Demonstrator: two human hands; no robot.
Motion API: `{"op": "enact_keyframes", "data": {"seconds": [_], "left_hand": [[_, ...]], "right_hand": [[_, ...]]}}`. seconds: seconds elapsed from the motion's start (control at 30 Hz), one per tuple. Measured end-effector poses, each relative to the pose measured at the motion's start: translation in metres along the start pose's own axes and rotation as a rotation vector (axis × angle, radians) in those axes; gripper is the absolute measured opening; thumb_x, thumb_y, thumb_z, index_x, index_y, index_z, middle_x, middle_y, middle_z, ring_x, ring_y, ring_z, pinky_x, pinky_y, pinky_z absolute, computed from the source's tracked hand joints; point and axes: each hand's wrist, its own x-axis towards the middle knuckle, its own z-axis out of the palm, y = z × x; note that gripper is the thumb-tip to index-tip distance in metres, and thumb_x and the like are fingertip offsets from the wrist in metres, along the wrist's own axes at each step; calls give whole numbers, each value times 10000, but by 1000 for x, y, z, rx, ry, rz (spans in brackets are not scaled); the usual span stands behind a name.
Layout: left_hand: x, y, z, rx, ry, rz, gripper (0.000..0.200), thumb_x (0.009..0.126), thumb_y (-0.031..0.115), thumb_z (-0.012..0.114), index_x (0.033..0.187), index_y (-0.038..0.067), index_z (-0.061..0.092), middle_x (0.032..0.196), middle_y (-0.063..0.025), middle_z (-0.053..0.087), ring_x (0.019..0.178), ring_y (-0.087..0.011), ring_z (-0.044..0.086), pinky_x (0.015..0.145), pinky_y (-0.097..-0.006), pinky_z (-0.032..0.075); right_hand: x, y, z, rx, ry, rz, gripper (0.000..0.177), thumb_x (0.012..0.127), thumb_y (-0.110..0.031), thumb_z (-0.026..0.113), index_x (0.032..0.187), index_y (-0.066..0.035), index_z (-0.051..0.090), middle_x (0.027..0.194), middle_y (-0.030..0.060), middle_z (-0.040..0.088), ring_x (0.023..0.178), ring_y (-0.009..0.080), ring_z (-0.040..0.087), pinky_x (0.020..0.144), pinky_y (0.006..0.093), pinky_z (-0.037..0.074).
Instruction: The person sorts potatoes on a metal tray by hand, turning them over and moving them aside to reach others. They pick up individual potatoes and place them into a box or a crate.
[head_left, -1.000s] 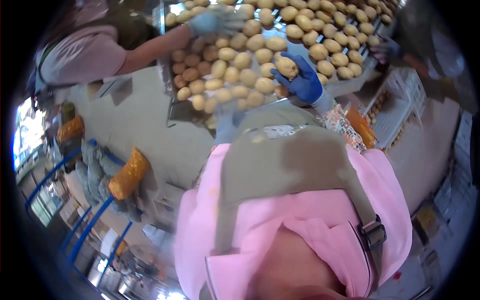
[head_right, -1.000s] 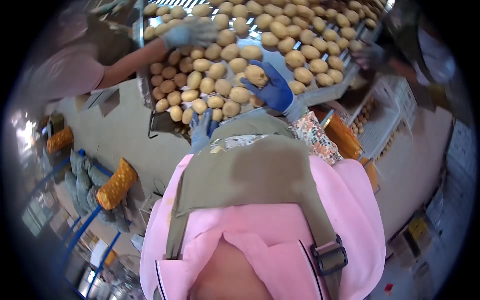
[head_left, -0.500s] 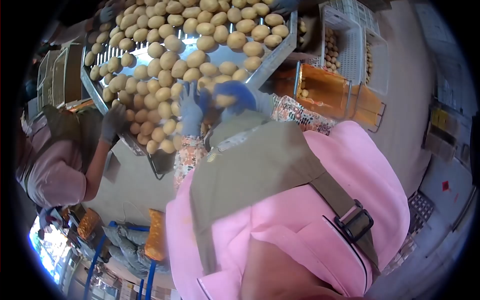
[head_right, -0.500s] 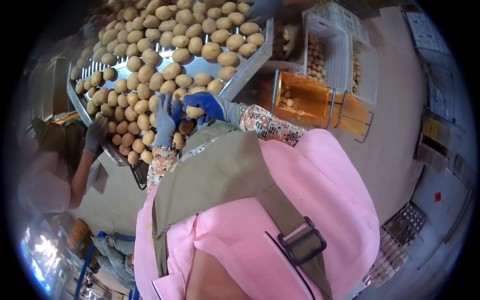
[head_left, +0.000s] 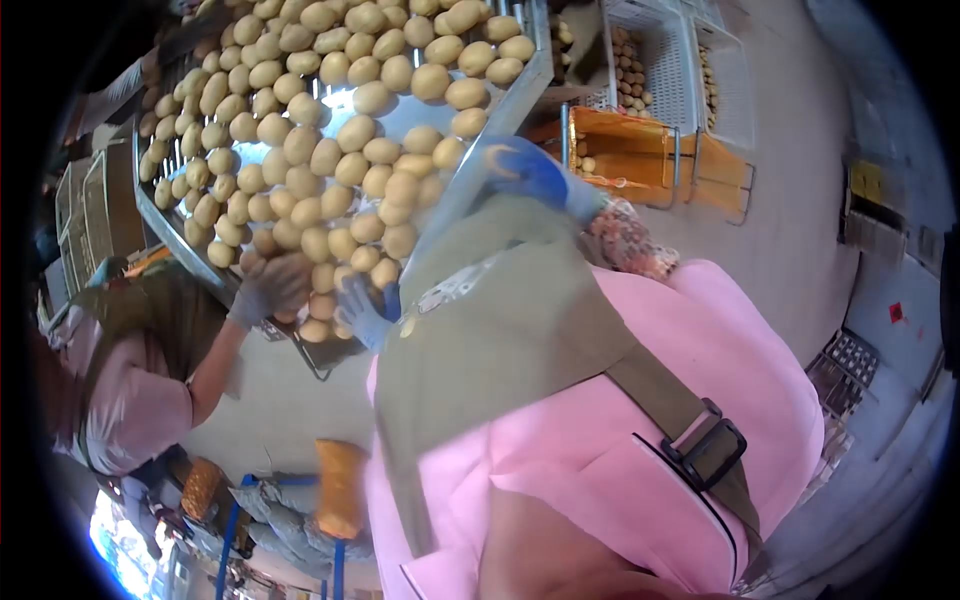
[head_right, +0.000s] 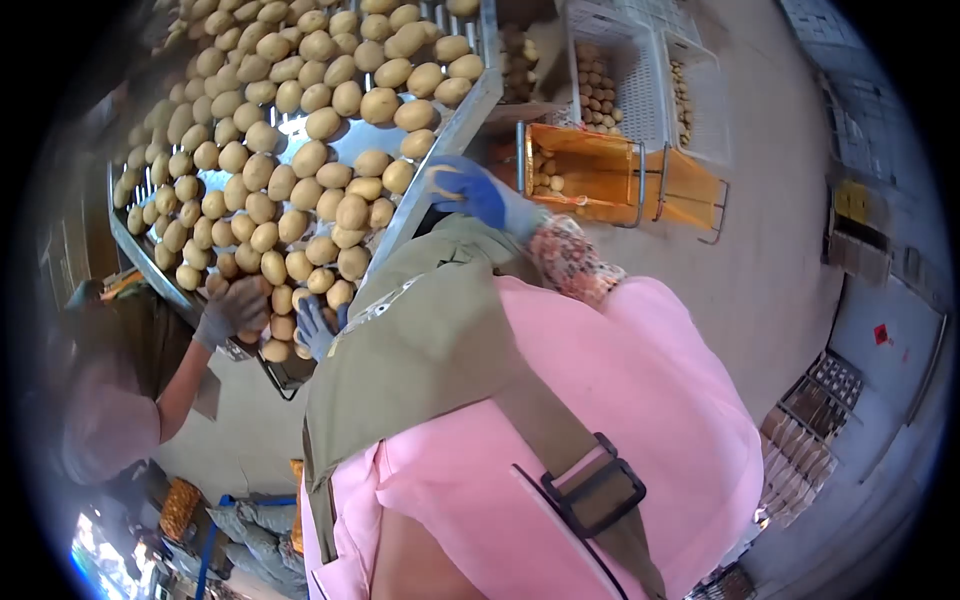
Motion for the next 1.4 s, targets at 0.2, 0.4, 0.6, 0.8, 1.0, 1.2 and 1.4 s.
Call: {"op": "enact_keyframes", "data": {"seconds": [0.2,0.4,0.6,0.8,1.0,1.2,1.4], "left_hand": [[67,16,-28,-143,193,24,544,937,337,541,1394,57,449,1427,-252,405,1285,-433,409,1044,-504,347],[112,14,2,-67,141,144,543,919,342,574,1384,92,445,1399,-275,422,1228,-428,464,960,-504,409],[15,-14,23,180,-37,60,668,891,450,576,1459,192,336,1473,-245,340,1268,-418,423,962,-541,391],[-19,-20,-18,44,9,-68,596,902,382,591,1366,38,443,1384,-272,419,1176,-450,474,954,-536,403],[10,-19,-22,-113,185,-220,584,864,255,651,1363,29,448,1360,-274,438,1244,-433,444,1028,-508,376],[74,16,-22,-191,185,-146,583,856,259,665,1347,16,465,1374,-284,419,1253,-453,426,1051,-487,350],[40,28,26,-118,-189,-265,827,856,561,573,1505,146,272,1562,-187,199,1423,-429,163,1117,-580,181]], "right_hand": [[68,-9,113,-955,39,-291,503,834,-240,652,1309,-155,508,1173,111,562,1051,286,603,870,379,481],[123,31,118,-1415,-119,-434,454,755,-195,665,1198,-146,579,1113,173,567,1011,363,591,867,425,485],[77,30,50,-309,-241,-252,221,877,-254,622,1038,-102,614,887,-17,595,743,88,524,647,280,479],[-16,18,11,-163,334,-161,344,938,-379,546,1055,-70,641,867,29,636,740,108,570,629,260,463],[-81,-52,-51,-1260,827,-897,271,818,-45,625,1086,-52,584,960,64,605,896,179,596,811,303,490],[-86,-57,-207,-401,997,-628,279,922,-175,560,1160,-29,574,906,22,599,750,104,565,603,233,460],[8,-36,-27,-624,463,-248,376,910,-121,570,1268,-11,532,800,-26,527,610,59,462,491,178,347]]}}
